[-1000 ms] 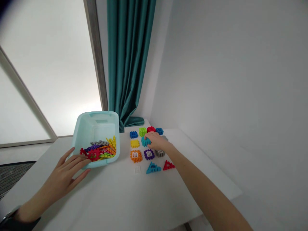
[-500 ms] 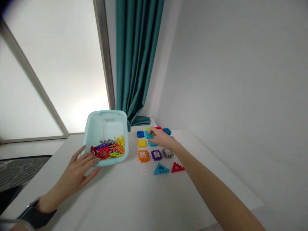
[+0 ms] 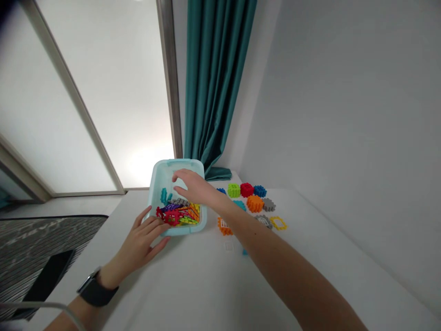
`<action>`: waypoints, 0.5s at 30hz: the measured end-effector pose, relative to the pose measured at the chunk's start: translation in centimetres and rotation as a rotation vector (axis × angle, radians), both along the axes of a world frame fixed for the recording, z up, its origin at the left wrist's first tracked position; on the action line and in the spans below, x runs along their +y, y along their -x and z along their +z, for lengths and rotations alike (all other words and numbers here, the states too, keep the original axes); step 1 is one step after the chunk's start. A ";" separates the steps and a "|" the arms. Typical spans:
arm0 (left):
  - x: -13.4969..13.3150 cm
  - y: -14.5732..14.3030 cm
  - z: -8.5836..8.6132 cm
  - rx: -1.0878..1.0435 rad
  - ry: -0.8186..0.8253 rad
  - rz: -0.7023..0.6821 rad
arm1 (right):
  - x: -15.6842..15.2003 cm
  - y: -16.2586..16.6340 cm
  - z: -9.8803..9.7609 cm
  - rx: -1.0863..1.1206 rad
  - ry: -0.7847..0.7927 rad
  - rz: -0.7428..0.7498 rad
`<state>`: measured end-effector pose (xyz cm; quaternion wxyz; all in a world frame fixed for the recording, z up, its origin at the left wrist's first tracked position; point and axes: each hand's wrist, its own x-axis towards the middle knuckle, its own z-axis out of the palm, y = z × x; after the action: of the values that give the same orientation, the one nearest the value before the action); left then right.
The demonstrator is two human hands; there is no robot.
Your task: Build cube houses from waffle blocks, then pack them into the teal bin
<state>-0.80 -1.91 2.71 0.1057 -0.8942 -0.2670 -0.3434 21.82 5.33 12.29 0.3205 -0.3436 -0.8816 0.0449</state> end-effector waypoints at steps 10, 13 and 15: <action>0.2 0.1 -0.3 -0.033 -0.030 -0.023 | -1.1 -15.4 -4.4 -0.282 0.091 -0.557; 0.3 0.0 -0.6 -0.064 -0.032 -0.034 | 0.7 -16.7 -5.8 -0.412 0.154 -0.509; 0.3 0.0 -0.8 -0.080 -0.024 -0.034 | 2.4 -16.3 -6.5 -0.482 0.187 -0.471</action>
<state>-0.75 -1.57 1.91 0.0998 -0.8829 -0.2517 -0.3837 38.09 7.77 5.81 0.0719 -0.5661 -0.8206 -0.0322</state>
